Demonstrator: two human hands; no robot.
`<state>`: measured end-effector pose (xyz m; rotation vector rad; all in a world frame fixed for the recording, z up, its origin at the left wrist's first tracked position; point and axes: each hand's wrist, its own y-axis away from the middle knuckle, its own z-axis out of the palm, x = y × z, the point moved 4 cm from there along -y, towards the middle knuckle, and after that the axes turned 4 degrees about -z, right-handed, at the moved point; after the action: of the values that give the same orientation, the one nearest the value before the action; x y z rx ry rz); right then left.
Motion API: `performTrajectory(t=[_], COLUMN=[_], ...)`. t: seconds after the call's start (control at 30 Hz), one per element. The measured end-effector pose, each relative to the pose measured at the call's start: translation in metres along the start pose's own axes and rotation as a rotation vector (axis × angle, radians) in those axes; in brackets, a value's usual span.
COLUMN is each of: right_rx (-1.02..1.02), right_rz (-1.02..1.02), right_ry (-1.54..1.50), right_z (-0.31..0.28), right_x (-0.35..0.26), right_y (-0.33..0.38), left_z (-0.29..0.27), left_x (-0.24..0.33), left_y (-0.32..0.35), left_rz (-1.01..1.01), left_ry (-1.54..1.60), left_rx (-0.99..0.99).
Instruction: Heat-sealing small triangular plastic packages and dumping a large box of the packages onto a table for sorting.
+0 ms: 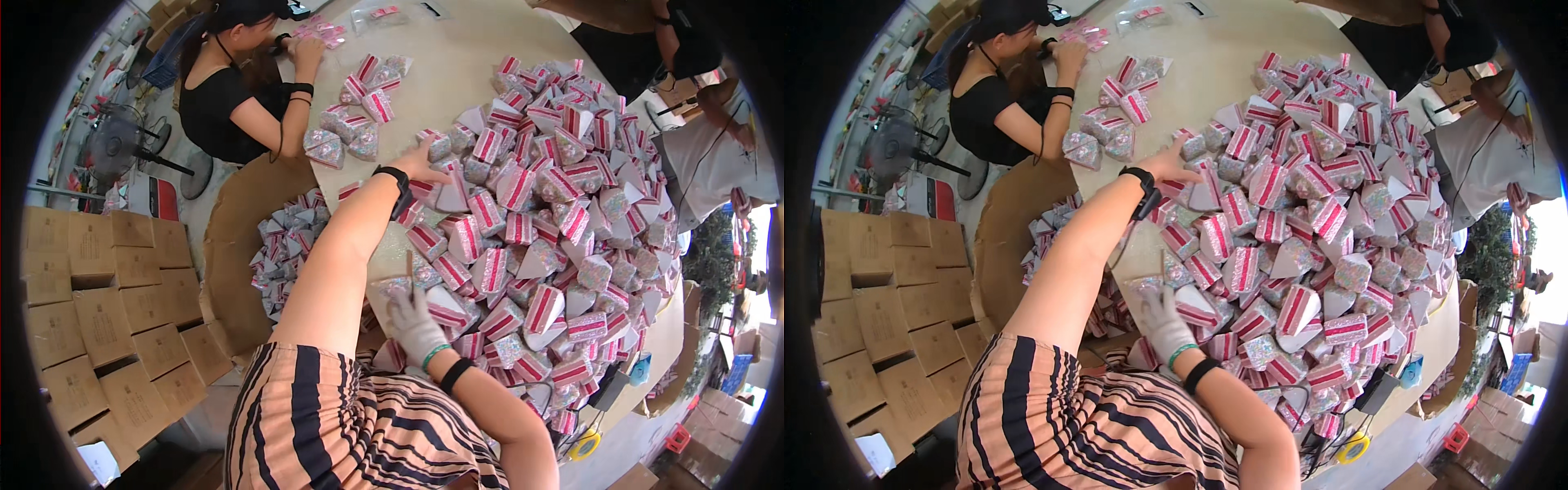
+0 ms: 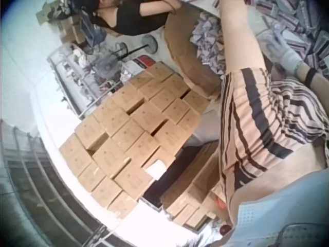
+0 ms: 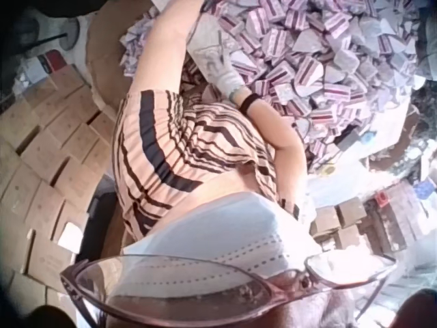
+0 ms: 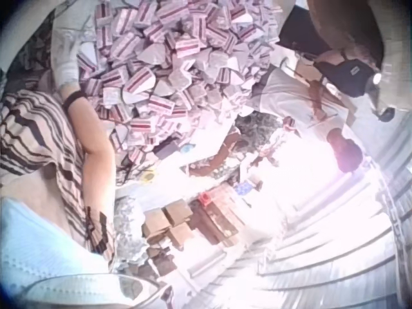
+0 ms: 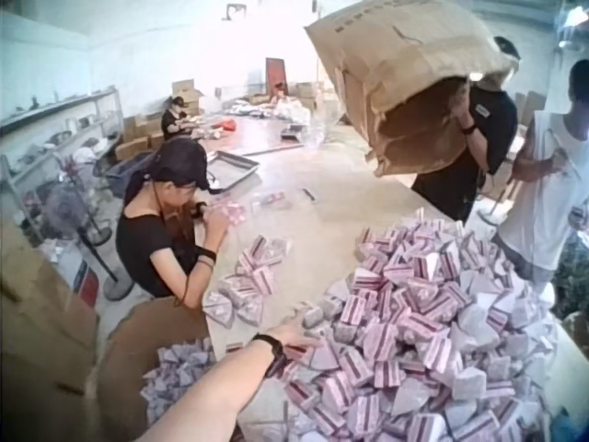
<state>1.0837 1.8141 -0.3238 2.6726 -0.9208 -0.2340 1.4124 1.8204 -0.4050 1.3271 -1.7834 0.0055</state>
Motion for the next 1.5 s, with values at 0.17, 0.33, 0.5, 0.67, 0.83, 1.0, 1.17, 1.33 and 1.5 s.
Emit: performTrajectory(t=[0.17,0.33,0.5,0.67,0.83,1.0,1.17,1.33,1.5], right_rx=[-0.116,0.046,0.007,0.142,0.133,0.085,0.064,0.084,0.094], right_rz=[0.176,0.251,0.341,0.362,0.373,0.379,0.367,0.386,0.396], right_ry=[-0.062,-0.203,-0.253,-0.347,-0.243,-0.243,-0.263,-0.294,-0.305], right_z=[-0.009,-0.007,0.000,-0.008,-0.001,-0.005,-0.007,-0.012,-0.005], right_x=[0.020,0.025,0.034,0.037,0.033,0.032,0.030,0.029,0.031], right_y=[0.022,0.048,0.067,0.073,0.070,0.069,0.067,0.065,0.065], left_z=[0.015,0.035,0.029,-0.039,-0.034,0.003,-0.026,-0.039,-0.031], left_x=[0.011,0.018,0.038,0.024,-0.031,-0.064,-0.085,-0.109,-0.098], left_y=[0.017,0.021,0.041,0.076,0.146,0.170,0.155,0.142,0.153], left_rz=[0.071,0.198,0.214,0.353,0.291,0.357,0.353,0.292,0.225], left_ry=[0.005,-0.145,-0.108,-0.272,-0.644,-0.735,-0.569,-0.437,-0.359], left_rx=[-0.013,0.138,-0.078,0.013,0.033,0.169,0.381,0.407,0.416])
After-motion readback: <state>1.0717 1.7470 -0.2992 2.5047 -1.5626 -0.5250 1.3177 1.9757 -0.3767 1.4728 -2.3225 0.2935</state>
